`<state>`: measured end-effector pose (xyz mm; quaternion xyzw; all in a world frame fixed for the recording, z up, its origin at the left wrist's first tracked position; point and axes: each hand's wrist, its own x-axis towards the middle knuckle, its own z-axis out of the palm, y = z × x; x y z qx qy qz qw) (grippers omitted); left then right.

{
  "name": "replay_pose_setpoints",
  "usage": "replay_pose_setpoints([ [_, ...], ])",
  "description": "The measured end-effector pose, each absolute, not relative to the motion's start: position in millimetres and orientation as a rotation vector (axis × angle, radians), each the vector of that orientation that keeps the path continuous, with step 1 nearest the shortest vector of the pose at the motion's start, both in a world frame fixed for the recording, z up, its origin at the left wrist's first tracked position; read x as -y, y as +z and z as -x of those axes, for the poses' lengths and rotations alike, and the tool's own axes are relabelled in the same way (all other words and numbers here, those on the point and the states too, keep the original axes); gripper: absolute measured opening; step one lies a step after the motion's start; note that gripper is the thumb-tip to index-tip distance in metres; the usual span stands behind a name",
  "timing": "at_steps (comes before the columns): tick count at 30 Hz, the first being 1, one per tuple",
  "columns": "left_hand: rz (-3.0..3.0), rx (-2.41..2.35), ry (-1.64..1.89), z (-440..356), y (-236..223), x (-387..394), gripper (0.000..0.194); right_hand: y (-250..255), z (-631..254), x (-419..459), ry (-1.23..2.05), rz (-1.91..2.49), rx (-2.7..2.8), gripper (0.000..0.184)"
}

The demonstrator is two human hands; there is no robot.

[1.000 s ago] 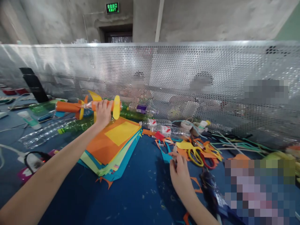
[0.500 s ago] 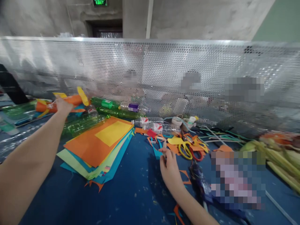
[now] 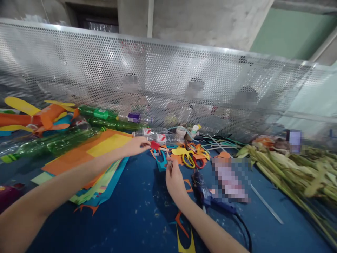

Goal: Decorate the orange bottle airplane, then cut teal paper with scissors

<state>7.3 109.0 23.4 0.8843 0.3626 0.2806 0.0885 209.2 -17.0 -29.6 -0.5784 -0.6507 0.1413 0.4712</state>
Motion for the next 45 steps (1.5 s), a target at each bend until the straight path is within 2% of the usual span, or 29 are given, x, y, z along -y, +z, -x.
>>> replay_pose_setpoints([
  [7, -2.412, -0.936, 0.834, -45, -5, -102, 0.008, -25, -211, 19, 0.57, 1.4, 1.508, 0.027],
  [15, -1.797, -0.846, 0.894, -18, -13, -80, 0.031, -22, -202, 24, 0.698, 1.258, 1.624, 0.032],
  [24, -1.251, -0.684, 0.978, -20, -21, -65, 0.025, -23, -201, 26, 0.575, 1.365, 1.728, 0.026],
  [31, -1.184, -0.623, 0.937, -20, -19, -66, 0.021, -21, -201, 26, 0.575, 1.4, 1.755, 0.028],
  [45, -1.279, -0.584, 0.926, -18, -15, -61, 0.027, -24, -203, 25, 0.581, 1.31, 1.76, 0.027],
])
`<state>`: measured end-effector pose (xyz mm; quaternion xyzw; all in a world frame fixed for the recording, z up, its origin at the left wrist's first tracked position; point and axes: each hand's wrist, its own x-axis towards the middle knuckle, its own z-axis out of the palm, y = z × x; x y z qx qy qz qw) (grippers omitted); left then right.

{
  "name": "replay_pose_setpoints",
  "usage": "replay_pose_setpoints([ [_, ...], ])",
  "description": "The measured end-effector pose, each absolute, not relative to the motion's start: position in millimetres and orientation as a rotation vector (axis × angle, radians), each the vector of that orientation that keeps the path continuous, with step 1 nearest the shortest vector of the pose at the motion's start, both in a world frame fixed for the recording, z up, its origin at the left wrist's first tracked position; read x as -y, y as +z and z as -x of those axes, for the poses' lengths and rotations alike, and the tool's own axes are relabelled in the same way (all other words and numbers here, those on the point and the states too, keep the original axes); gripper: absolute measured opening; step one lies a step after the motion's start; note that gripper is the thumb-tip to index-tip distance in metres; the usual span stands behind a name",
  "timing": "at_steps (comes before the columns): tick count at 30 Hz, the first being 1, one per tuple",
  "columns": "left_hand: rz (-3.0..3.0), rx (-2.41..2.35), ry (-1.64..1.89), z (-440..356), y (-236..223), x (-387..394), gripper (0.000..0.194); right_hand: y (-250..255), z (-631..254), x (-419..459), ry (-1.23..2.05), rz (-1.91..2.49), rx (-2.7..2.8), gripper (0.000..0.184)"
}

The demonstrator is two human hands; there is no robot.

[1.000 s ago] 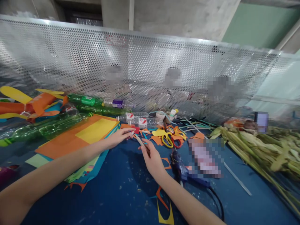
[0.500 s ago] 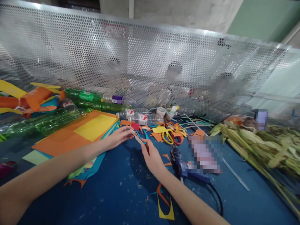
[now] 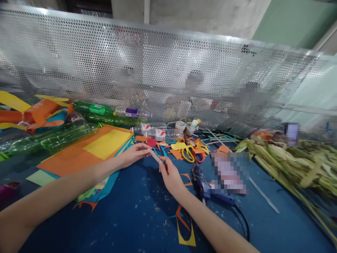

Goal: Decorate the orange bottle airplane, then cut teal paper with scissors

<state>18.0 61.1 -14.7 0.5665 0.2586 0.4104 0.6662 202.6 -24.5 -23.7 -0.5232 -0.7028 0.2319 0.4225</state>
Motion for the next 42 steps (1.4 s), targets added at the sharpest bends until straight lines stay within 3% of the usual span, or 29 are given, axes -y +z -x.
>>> replay_pose_setpoints([
  [18, -1.382, -0.586, 0.876, -18, -18, -60, 0.027, -16, -200, 26, 0.525, 1.322, 1.798, 0.024],
  [23, -1.324, -0.569, 0.906, -21, -20, -62, 0.042, -6, -214, 20, 0.061, 1.515, 1.968, 0.035],
  [27, -1.369, -0.574, 0.878, -21, -21, -64, 0.035, -20, -249, 0, -0.386, 1.741, 1.981, 0.047],
  [36, -1.902, -0.827, 0.85, -15, 2, -67, 0.015, -53, -281, -30, -0.472, 1.583, 2.031, 0.037],
  [42, -2.255, -1.36, 0.881, 32, 48, -94, 0.018, -45, -274, -28, -0.571, 1.423, 2.078, 0.036],
])
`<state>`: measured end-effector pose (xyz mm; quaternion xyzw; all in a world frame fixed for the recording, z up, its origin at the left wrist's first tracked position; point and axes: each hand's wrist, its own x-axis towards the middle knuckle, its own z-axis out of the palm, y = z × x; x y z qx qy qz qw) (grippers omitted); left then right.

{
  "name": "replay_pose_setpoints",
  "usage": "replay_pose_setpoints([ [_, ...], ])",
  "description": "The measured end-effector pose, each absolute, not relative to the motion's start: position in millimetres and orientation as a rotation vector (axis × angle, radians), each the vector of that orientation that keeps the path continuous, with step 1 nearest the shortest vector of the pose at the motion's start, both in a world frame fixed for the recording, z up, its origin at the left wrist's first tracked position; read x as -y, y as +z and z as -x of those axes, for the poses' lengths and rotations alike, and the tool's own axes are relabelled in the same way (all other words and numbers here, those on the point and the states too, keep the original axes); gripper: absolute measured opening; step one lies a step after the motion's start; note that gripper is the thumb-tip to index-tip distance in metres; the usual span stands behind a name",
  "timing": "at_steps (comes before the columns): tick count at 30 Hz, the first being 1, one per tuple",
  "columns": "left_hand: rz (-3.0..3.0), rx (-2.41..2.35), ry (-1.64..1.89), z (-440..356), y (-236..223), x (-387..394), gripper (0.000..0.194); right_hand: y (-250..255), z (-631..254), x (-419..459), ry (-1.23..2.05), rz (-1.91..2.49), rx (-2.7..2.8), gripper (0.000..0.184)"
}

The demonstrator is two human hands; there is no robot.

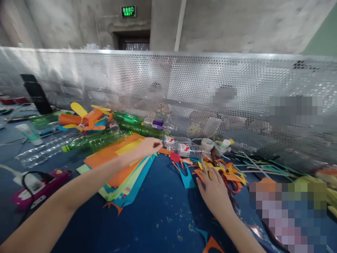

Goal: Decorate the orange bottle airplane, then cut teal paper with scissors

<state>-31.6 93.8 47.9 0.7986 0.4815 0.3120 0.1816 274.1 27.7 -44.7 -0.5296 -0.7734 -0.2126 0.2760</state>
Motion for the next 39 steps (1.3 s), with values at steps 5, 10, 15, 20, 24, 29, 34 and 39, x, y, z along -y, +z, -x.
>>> replay_pose_setpoints([
  [5, -2.3, -1.718, 0.543, 102, 58, -115, 0.025, -25, -238, -7, -0.308, 1.317, 2.142, 0.025],
  [10, -2.306, -1.744, 0.123, 151, 52, -118, 0.079, -20, -205, 18, -0.144, 1.252, 2.282, 0.021],
  [15, -2.355, -1.936, 0.12, 154, 43, -116, 0.063, -25, -196, 29, -0.113, 1.234, 2.356, 0.021],
  [20, -2.325, -2.342, 0.369, 149, 42, -116, 0.049, -29, -197, 29, -0.104, 1.237, 2.409, 0.021],
  [24, -2.153, -2.62, 0.375, 156, 36, -114, 0.066, -26, -196, 32, -0.102, 1.256, 2.423, 0.022],
  [29, -2.109, -2.686, 0.335, 163, 31, -113, 0.064, -22, -193, 34, -0.089, 1.278, 2.424, 0.02],
  [34, -2.203, -2.619, 0.409, 159, 32, -113, 0.067, -21, -193, 34, -0.086, 1.288, 2.412, 0.02],
  [39, -2.403, -2.402, 0.557, 138, 30, -113, 0.065, -20, -192, 35, -0.104, 1.28, 2.397, 0.019],
])
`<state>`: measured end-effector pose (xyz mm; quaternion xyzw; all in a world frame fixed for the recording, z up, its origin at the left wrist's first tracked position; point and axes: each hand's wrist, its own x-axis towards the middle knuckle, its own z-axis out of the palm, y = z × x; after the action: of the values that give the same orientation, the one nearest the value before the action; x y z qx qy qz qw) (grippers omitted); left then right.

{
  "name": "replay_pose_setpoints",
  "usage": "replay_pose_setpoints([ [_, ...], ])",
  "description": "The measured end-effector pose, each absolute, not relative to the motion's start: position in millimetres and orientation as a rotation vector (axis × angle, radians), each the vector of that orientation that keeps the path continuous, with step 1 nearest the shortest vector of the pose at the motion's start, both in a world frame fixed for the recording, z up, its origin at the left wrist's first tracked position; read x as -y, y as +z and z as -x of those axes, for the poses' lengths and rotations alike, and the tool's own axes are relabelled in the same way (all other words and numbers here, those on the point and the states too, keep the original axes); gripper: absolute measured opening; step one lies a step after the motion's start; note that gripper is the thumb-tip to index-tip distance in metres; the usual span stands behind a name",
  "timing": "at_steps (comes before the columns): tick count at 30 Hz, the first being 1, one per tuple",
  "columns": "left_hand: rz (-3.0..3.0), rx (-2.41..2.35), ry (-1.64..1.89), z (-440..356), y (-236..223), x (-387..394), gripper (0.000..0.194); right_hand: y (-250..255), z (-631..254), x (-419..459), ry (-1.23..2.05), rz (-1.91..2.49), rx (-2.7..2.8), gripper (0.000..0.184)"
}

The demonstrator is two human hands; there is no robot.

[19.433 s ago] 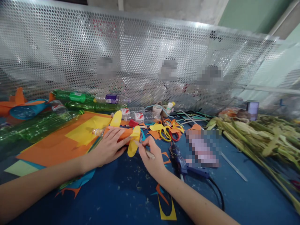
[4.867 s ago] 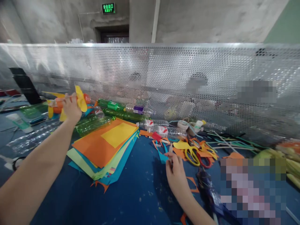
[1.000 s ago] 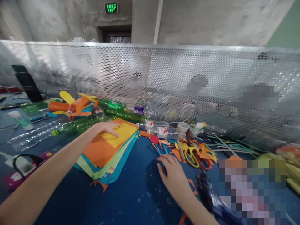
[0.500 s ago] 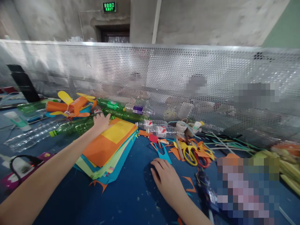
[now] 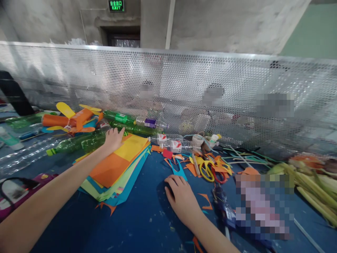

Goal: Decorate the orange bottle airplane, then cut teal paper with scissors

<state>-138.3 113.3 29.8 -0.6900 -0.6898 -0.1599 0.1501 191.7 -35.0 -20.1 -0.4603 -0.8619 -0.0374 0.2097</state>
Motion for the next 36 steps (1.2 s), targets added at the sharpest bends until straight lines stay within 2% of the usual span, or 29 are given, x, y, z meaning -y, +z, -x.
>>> replay_pose_setpoints([
  [3, 2.269, 1.687, -0.531, 102, 26, -113, 0.037, -20, -191, 35, -0.102, 1.277, 2.393, 0.019],
  [5, 2.484, 1.486, -0.539, 69, 21, -115, 0.028, -21, -192, 35, -0.093, 1.276, 2.387, 0.019],
  [10, 2.675, 1.387, -0.665, -1, 5, -128, 0.035, -22, -194, 35, -0.064, 1.271, 2.382, 0.02],
  [13, 2.697, 1.49, -0.775, -14, -1, -138, 0.031, -21, -194, 36, -0.057, 1.25, 2.382, 0.022],
  [17, 2.8, 1.581, -0.926, -3, -4, -143, 0.031, -18, -193, 37, -0.056, 1.246, 2.373, 0.022],
  [21, 2.921, 1.668, -1.151, 32, 2, -141, 0.023, -16, -192, 39, -0.063, 1.232, 2.367, 0.023],
  [25, 3.161, 1.692, -1.251, 79, 17, -134, 0.03, -15, -192, 39, -0.072, 1.245, 2.365, 0.021],
  [30, 3.346, 1.736, -1.172, 111, 27, -116, 0.041, -17, -193, 37, -0.07, 1.248, 2.397, 0.021],
  [36, 3.251, 1.814, -0.997, 91, 20, -103, 0.027, -23, -195, 35, -0.06, 1.273, 2.343, 0.026],
])
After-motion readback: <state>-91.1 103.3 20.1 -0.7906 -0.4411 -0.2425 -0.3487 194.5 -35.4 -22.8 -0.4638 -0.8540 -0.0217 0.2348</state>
